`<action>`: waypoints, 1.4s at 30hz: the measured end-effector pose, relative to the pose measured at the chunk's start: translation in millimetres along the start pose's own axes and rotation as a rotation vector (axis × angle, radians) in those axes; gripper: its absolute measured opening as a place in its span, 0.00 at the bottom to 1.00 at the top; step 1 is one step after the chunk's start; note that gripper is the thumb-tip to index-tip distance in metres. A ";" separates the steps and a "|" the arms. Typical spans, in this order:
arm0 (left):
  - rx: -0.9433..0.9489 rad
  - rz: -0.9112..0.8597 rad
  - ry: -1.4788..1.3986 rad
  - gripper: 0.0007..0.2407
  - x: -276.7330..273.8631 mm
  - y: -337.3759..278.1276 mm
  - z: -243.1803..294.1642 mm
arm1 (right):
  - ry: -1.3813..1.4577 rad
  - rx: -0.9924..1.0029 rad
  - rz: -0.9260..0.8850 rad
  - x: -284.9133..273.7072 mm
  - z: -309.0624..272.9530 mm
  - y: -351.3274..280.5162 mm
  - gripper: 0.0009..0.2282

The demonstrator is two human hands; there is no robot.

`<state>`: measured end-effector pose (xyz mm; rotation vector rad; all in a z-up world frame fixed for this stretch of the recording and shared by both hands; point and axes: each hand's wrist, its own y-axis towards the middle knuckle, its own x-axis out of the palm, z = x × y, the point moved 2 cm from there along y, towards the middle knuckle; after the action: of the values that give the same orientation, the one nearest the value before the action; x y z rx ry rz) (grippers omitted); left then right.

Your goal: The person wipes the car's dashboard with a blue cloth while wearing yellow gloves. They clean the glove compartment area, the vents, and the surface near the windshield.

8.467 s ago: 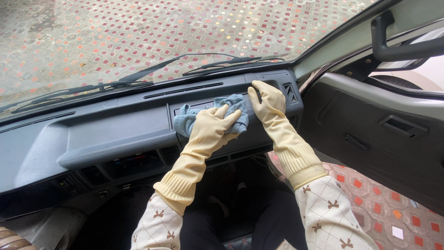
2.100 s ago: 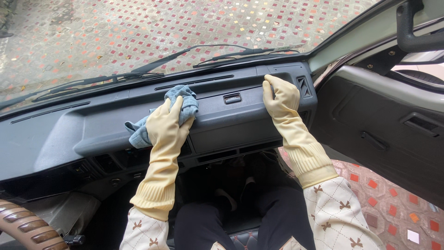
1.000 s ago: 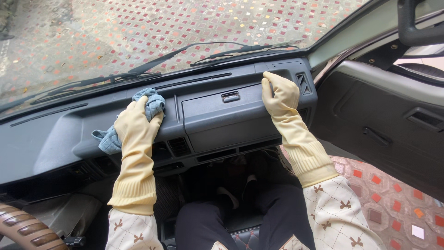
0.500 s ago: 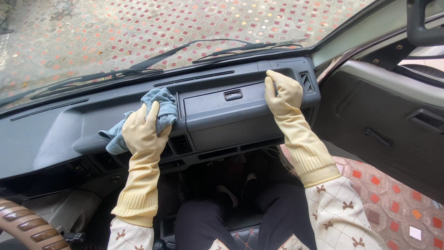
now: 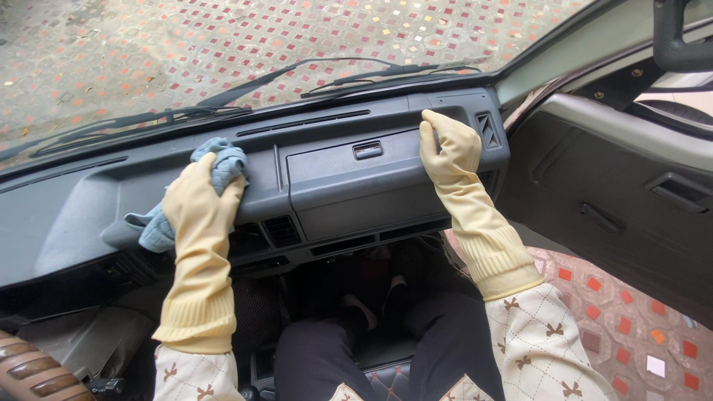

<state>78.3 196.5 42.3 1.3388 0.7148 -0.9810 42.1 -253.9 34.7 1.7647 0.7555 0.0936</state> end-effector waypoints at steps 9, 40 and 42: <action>-0.077 -0.041 -0.061 0.27 5.0 9.3 -21.8 | 0.012 -0.012 0.016 1.2 0.6 -0.3 0.07; -0.114 -0.092 0.017 0.29 -2.6 0.3 -17.1 | -0.013 -0.057 0.018 3.9 4.0 -2.2 0.08; -0.113 -0.092 0.013 0.29 -1.9 2.4 -18.2 | -0.016 -0.056 0.016 4.0 5.7 -3.4 0.08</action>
<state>81.7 214.7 42.7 1.2238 0.8354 -0.9912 46.2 -256.0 28.6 1.7164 0.7208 0.1105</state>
